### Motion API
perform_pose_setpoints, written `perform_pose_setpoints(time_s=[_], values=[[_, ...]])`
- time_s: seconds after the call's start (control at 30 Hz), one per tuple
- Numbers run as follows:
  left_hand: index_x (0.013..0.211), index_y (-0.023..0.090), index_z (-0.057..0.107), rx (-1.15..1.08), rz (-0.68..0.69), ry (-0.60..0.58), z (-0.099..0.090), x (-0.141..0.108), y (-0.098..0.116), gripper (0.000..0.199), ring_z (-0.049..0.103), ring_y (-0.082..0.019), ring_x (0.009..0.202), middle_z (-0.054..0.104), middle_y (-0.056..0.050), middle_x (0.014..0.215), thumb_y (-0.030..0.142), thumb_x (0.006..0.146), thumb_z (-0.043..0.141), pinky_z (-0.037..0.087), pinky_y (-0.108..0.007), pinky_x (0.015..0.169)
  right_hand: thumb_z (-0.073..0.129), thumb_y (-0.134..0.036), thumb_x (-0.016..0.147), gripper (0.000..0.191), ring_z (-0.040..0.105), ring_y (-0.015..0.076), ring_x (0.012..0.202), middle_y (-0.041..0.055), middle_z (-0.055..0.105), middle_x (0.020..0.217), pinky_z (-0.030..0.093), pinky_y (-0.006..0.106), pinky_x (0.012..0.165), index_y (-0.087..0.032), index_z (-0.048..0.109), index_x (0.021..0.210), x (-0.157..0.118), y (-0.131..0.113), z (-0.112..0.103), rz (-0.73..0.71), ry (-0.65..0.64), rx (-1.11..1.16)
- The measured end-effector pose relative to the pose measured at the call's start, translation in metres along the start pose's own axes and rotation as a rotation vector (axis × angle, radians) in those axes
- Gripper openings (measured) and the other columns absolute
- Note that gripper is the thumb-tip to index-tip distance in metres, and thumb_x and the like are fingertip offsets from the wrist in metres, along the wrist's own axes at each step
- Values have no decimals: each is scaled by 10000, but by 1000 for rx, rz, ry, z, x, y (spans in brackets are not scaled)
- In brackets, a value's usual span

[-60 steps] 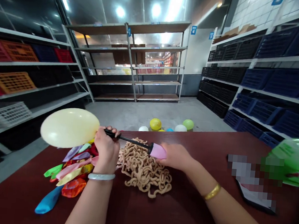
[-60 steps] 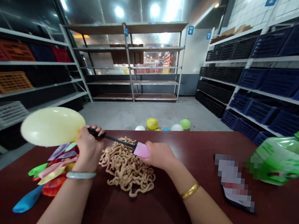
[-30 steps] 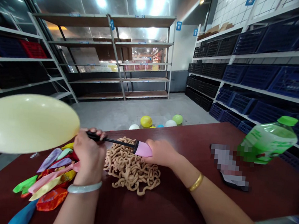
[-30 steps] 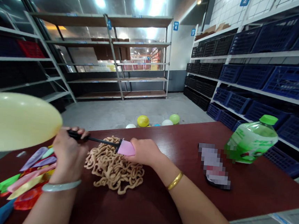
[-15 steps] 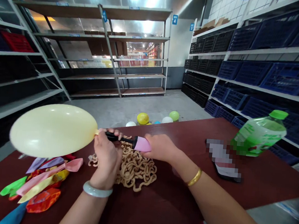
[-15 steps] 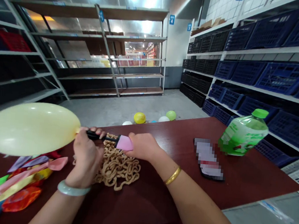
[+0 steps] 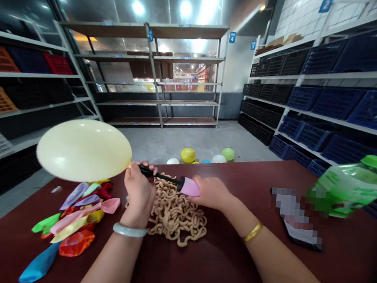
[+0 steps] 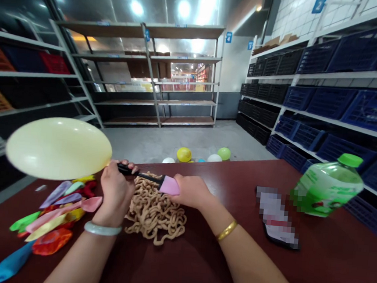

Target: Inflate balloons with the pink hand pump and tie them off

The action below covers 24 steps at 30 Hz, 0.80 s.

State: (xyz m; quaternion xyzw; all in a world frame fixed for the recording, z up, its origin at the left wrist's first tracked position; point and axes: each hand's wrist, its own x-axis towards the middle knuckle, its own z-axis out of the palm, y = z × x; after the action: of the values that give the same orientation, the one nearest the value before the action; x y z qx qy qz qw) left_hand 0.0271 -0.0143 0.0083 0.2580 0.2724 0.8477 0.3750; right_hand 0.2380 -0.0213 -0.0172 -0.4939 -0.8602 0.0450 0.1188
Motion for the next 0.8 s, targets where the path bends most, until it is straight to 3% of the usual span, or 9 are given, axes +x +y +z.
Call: perform_pose_setpoints(time_s=[0.13, 0.3, 0.5, 0.8], values=[[800, 206, 453, -24, 50, 86, -18, 27, 17, 133, 515, -111, 554, 494, 42, 668, 182, 758, 577, 396, -237, 504, 635, -611, 765, 466, 697, 302, 838, 83, 732, 952, 387, 319, 623, -208, 598, 997, 1, 11, 3, -11, -32, -2], [811, 214, 446, -39, 54, 88, -18, 27, 17, 187, 505, -102, 548, 490, 47, 664, 240, 762, 624, 386, -224, 503, 626, -591, 779, 440, 693, 285, 808, 75, 734, 937, 361, 312, 610, -219, 596, 1011, -1, 15, 3, -14, -34, -29], [804, 208, 435, -65, 1, 47, -6, 7, 3, 151, 505, -97, 561, 490, 38, 676, 197, 794, 585, 377, -220, 511, 637, -561, 769, 425, 691, 274, 775, 85, 733, 913, 346, 310, 589, -204, 585, 993, -3, 9, 1, -26, -26, -61], [824, 206, 456, -33, -111, -76, 18, -49, -29, 188, 534, -108, 600, 524, 21, 731, 294, 852, 620, 439, -240, 536, 635, -561, 775, 439, 689, 280, 837, 74, 729, 952, 369, 309, 615, -208, 559, 1026, -6, -9, -5, 7, -19, 10]])
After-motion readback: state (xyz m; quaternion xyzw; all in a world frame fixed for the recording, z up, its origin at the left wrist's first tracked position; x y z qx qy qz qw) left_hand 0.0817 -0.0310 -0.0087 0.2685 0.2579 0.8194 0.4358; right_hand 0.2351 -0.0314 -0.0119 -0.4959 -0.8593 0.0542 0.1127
